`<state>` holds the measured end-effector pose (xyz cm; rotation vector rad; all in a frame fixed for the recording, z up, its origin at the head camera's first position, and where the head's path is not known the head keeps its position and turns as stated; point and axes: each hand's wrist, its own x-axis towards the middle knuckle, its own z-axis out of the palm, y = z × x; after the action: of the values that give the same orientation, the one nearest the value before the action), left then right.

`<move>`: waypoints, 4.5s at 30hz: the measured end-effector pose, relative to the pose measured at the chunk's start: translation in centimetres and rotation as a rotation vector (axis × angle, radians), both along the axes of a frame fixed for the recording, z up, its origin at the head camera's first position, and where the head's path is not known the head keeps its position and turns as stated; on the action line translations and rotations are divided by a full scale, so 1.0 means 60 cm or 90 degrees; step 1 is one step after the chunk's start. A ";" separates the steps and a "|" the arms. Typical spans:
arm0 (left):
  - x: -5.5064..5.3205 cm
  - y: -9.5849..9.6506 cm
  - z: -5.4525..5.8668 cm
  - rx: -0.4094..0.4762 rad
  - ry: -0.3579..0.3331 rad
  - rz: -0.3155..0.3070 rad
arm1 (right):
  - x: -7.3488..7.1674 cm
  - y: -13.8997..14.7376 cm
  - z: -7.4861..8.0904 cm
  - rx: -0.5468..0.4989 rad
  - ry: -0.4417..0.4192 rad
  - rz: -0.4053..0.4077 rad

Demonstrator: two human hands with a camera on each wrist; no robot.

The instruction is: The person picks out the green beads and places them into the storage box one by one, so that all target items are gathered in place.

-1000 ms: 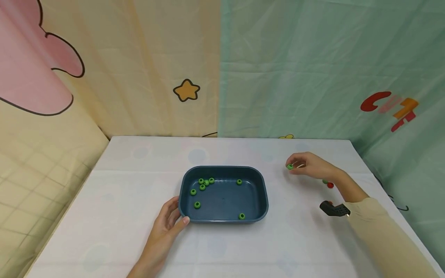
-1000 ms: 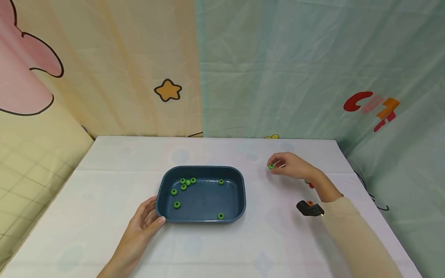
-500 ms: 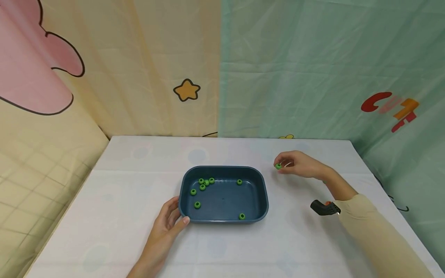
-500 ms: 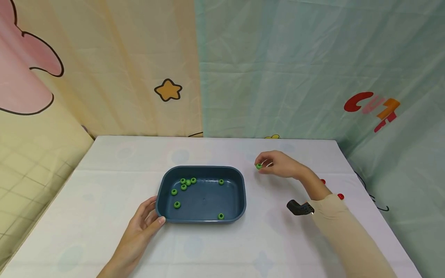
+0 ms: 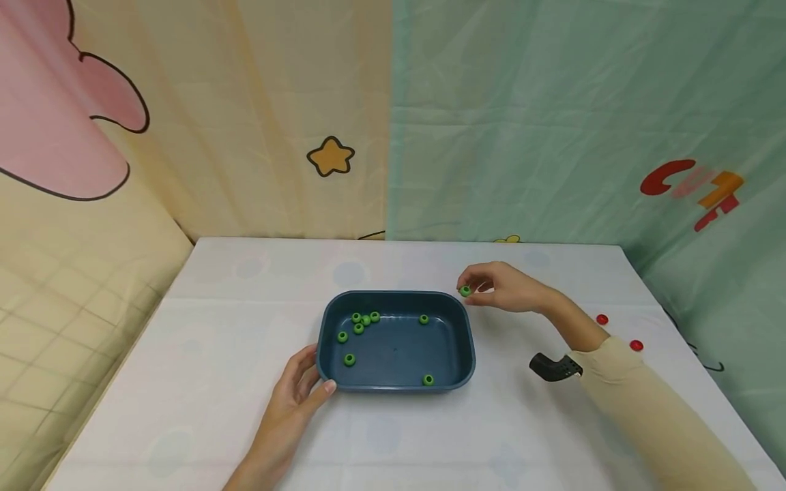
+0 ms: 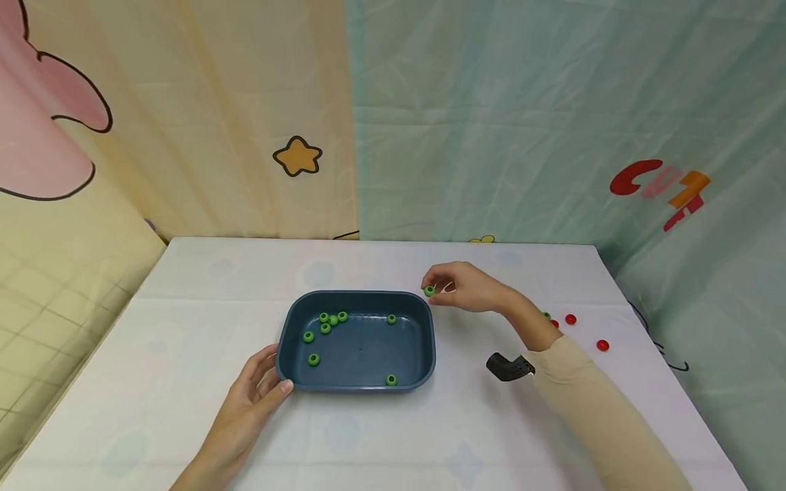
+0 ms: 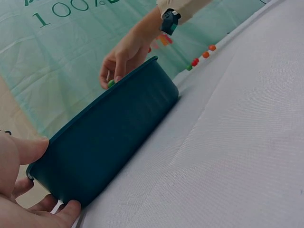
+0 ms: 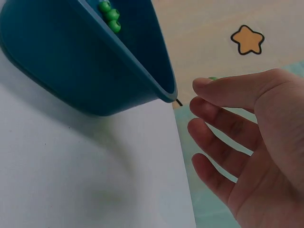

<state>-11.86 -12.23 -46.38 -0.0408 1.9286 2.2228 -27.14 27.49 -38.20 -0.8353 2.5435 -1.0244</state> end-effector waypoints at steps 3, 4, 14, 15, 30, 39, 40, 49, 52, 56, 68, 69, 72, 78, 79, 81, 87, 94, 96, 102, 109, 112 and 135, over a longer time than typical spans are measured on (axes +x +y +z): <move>-0.001 0.001 -0.001 0.003 0.002 -0.001 | -0.002 -0.014 0.004 -0.011 0.010 0.014; -0.002 0.001 -0.001 0.003 0.003 -0.002 | -0.003 -0.018 0.005 -0.015 0.010 0.017; -0.001 -0.001 0.001 -0.002 0.006 -0.003 | -0.014 -0.067 0.009 -0.032 0.001 0.067; -0.001 -0.002 0.001 -0.002 0.006 -0.003 | -0.014 -0.073 0.010 -0.034 0.001 0.074; 0.001 -0.001 0.001 0.001 -0.001 0.001 | -0.020 -0.128 0.018 -0.035 0.000 0.134; 0.000 -0.002 0.005 -0.005 -0.007 0.003 | -0.031 -0.157 0.017 -0.047 0.005 0.164; 0.000 -0.002 0.005 -0.005 -0.007 0.005 | -0.033 -0.162 0.017 -0.051 0.005 0.170; 0.001 -0.003 0.004 -0.005 -0.004 0.001 | -0.041 -0.201 0.008 -0.067 -0.006 0.215; 0.003 -0.005 0.004 -0.007 -0.006 0.003 | -0.045 -0.215 0.006 -0.069 0.001 0.232; 0.003 -0.007 0.004 -0.004 -0.004 0.001 | -0.049 -0.230 0.006 -0.068 0.008 0.244; -0.003 -0.006 0.001 -0.012 -0.006 -0.006 | -0.051 -0.255 0.011 -0.044 0.040 0.241; -0.003 -0.005 0.000 -0.009 -0.005 -0.007 | -0.051 -0.253 0.010 -0.039 0.044 0.236; -0.003 -0.005 0.000 -0.006 -0.002 -0.009 | -0.048 -0.246 0.012 -0.031 0.050 0.225; -0.003 -0.005 0.001 -0.017 -0.002 -0.005 | -0.046 -0.226 0.012 -0.034 0.038 0.223; -0.003 -0.005 0.001 -0.017 -0.001 -0.005 | -0.045 -0.222 0.012 -0.033 0.038 0.221; -0.003 -0.005 0.002 -0.016 0.000 -0.004 | -0.043 -0.212 0.012 -0.033 0.035 0.213; 0.000 -0.005 0.001 -0.008 0.001 -0.006 | -0.033 -0.176 0.013 -0.026 0.030 0.183; 0.001 -0.005 0.002 -0.003 0.003 -0.005 | -0.022 -0.131 0.017 -0.037 0.019 0.136; 0.001 -0.005 0.002 0.000 0.004 -0.005 | -0.020 -0.118 0.016 -0.037 0.018 0.122; 0.003 -0.006 0.002 0.001 0.002 -0.006 | -0.013 -0.087 0.016 -0.036 0.002 0.083; 0.003 -0.006 0.001 0.002 0.004 -0.012 | -0.007 -0.055 0.018 -0.050 -0.003 0.055; 0.003 -0.006 0.001 0.003 0.002 -0.012 | -0.006 -0.042 0.015 -0.048 -0.003 0.042; 0.002 -0.002 -0.002 0.003 -0.006 -0.008 | 0.013 0.067 0.004 -0.029 -0.002 -0.050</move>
<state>-11.77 -12.38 -46.51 -0.0383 1.9126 2.2159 -26.36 31.54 -37.95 -0.7510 2.5776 -1.1092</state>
